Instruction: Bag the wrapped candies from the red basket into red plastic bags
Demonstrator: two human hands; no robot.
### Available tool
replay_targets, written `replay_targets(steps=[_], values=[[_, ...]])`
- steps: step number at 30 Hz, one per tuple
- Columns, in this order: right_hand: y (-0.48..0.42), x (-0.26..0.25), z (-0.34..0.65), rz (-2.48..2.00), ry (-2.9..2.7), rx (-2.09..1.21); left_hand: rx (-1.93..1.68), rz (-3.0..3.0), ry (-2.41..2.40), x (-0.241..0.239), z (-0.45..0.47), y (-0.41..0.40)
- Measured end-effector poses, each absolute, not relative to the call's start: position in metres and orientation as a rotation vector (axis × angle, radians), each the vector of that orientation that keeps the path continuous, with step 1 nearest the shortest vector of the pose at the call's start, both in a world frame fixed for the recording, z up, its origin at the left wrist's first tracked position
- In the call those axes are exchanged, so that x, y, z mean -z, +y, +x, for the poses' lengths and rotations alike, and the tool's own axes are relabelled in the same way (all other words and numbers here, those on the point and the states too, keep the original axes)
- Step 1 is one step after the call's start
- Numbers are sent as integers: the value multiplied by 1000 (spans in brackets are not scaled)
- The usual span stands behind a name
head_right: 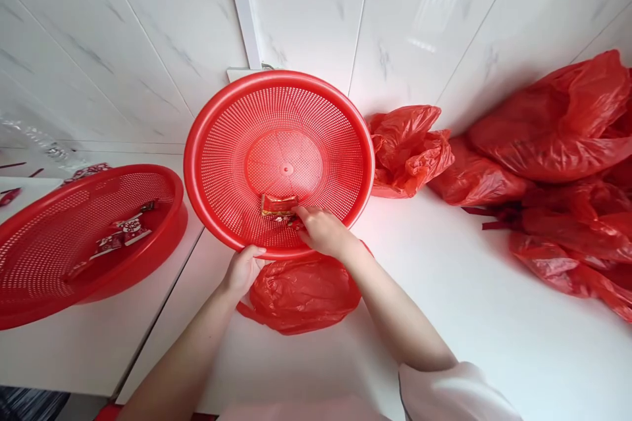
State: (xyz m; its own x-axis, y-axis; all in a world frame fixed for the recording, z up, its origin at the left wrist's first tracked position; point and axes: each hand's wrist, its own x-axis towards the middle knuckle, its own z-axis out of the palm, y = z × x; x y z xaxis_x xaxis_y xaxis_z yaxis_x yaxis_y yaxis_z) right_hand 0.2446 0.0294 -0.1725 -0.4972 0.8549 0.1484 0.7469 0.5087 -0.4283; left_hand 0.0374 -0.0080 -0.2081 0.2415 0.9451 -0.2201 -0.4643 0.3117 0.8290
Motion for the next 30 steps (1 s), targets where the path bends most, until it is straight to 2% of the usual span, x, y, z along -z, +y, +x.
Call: replay_targets(steps=[10, 12, 16, 19, 24, 30], values=[[34, 173, 250, -1414, -2324, -449, -1075, 756, 865, 208, 34, -6], [40, 176, 250, -1385, -2102, -656, -1072, 774, 865, 207, 34, -6], [49, 177, 253, -1038, -1351, -1334, -1073, 781, 849, 205, 33, -6], [48, 172, 255, -868, -1019, -1547, -1071, 754, 849, 203, 33, -5], [43, 170, 255, -885, -1064, -1573, -1092, 718, 819, 206, 33, -4], [33, 155, 258, -941, -1374, -1445, -1117, 702, 788, 213, 30, -2]])
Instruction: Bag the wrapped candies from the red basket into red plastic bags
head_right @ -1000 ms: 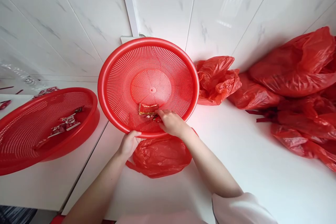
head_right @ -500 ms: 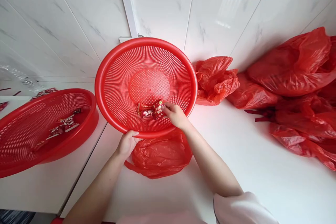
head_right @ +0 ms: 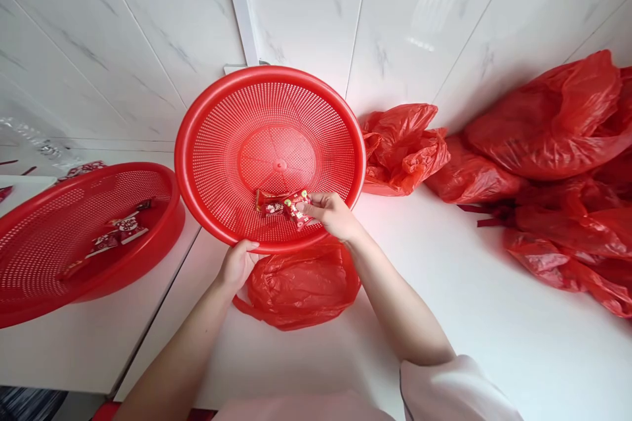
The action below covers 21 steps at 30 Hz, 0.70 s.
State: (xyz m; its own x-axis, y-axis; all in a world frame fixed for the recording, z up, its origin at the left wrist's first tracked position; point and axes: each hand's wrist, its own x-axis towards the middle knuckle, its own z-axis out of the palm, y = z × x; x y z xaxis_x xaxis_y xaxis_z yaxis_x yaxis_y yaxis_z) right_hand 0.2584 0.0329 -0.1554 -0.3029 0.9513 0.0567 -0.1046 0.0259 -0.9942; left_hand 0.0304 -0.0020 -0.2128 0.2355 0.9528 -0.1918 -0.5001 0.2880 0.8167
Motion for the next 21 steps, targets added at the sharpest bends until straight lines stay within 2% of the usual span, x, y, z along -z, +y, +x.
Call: replay_targets(steps=[7, 13, 15, 18, 21], values=[[10, 136, 264, -950, -2201, -1352, -1087, 688, 820, 212, 30, 0], [23, 162, 251, -1336, -2216, -486, -1067, 687, 812, 208, 34, -7], [28, 171, 249, -1419, -2312, -336, -1076, 675, 802, 209, 36, -9], [31, 177, 248, -1344, -2477, -349, -1107, 670, 781, 211, 36, -9], [30, 176, 248, -1116, -2478, -533, -1125, 687, 777, 211, 32, -6]])
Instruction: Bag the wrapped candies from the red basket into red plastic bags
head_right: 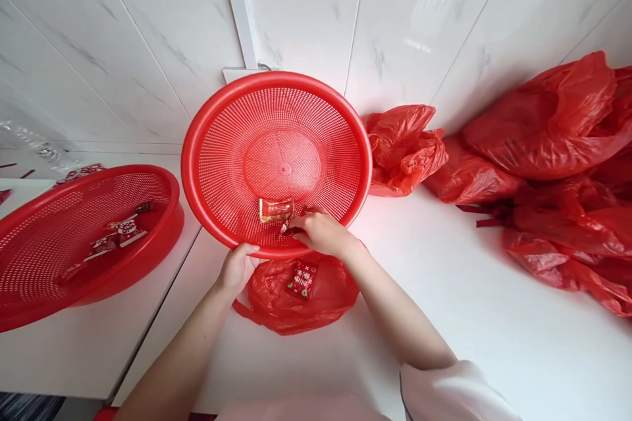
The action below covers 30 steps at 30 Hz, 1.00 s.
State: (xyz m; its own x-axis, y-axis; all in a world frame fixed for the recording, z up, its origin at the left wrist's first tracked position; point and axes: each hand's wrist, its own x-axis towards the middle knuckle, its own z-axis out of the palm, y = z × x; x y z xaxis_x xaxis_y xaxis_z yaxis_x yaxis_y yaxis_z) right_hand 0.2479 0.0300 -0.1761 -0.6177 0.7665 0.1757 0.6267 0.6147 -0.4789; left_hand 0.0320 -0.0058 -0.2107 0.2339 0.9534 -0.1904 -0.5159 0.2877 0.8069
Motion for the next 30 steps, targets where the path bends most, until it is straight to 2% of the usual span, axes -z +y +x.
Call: replay_targets(steps=[4, 8, 11, 19, 24, 30], values=[[32, 176, 247, -1122, -2107, -824, -1130, 694, 758, 208, 26, -2], [36, 177, 251, -1098, -1695, -1287, -1164, 708, 786, 208, 24, -1], [36, 174, 255, -1036, -1625, -1432, -1158, 711, 775, 209, 23, -1], [25, 153, 264, -979, -1929, -1333, -1116, 718, 800, 207, 26, -1], [14, 144, 262, -826, -2259, -1457, -1077, 714, 795, 204, 27, -3], [16, 158, 246, -1024, -2188, -917, -1094, 708, 780, 206, 32, -6]])
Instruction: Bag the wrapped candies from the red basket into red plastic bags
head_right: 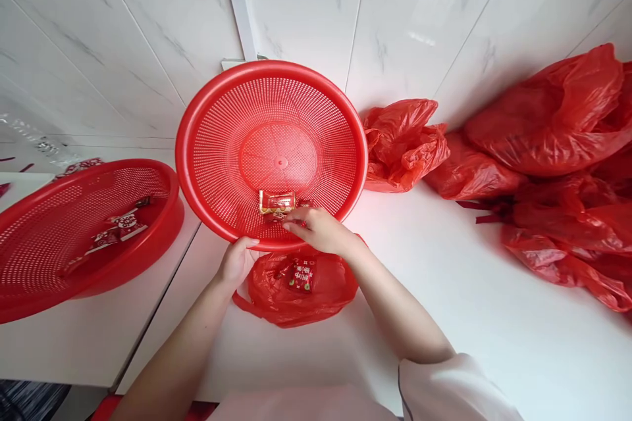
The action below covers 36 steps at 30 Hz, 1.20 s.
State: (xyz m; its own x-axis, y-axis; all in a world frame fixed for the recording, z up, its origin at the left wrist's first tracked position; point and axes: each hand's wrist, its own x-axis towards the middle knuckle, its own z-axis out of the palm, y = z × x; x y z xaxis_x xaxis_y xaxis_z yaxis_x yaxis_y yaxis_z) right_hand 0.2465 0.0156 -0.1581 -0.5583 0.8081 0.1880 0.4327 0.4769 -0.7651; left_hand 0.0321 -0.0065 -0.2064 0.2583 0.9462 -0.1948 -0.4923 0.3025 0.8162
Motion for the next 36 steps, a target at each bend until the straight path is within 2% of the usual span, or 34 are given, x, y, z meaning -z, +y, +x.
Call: replay_targets(steps=[4, 8, 11, 16, 21, 28, 36], values=[[20, 180, 236, -1154, -2244, -690, -1030, 682, 709, 210, 39, -10], [25, 194, 232, -1241, -2249, -639, -991, 653, 708, 213, 42, -11], [31, 196, 235, -1215, -2059, -825, -981, 645, 722, 214, 40, -11], [40, 191, 243, -951, -1502, -1462, -1023, 675, 752, 215, 35, -7], [41, 185, 250, -928, -1323, -1567, -1063, 674, 735, 214, 31, -4], [38, 173, 258, -972, -1434, -1501, -1128, 707, 736, 213, 31, -3], [20, 147, 275, -991, -2069, -1419, -1063, 720, 770, 210, 31, -4]])
